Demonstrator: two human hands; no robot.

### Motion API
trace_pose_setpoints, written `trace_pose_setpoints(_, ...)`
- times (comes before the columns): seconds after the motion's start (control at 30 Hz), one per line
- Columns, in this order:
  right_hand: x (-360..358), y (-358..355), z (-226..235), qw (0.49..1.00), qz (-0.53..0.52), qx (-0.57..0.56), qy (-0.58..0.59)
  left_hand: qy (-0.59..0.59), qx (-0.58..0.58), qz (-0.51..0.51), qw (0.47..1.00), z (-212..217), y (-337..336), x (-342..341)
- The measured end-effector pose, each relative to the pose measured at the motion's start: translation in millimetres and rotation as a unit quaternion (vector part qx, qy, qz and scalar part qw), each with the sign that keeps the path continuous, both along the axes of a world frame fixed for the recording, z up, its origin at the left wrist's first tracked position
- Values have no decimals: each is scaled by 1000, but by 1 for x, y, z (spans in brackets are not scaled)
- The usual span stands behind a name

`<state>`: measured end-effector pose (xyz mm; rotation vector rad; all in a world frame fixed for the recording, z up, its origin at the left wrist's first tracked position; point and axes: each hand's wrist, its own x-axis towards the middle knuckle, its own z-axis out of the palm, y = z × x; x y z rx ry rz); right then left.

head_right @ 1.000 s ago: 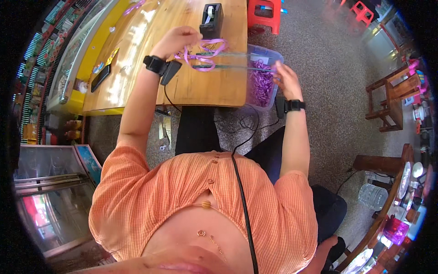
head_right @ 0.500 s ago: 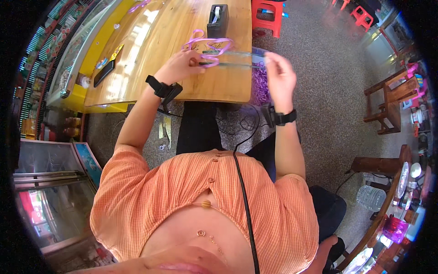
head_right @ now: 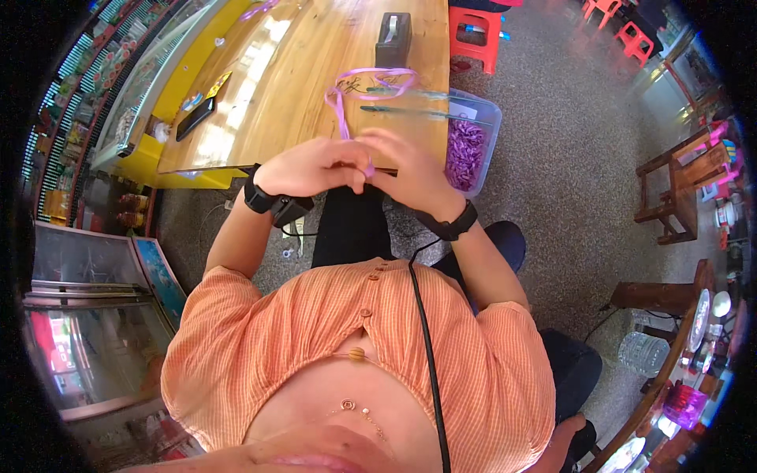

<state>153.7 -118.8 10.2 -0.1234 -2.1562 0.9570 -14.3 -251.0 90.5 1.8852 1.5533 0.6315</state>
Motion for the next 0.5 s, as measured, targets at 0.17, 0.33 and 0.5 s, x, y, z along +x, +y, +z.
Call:
trace_pose_setpoints(0.17,30,11,0,970,166,-162,-66,-210,-54,-94,972,20,-7,15)
trace_pose_setpoints(0.33,89,37,9,855,262,-448,8,-316,-41,10,948,20,5,10)
trace_pose_setpoints(0.5,120,69,3,841,200,-498,68,-212,9,-15,977,-20,42,2)
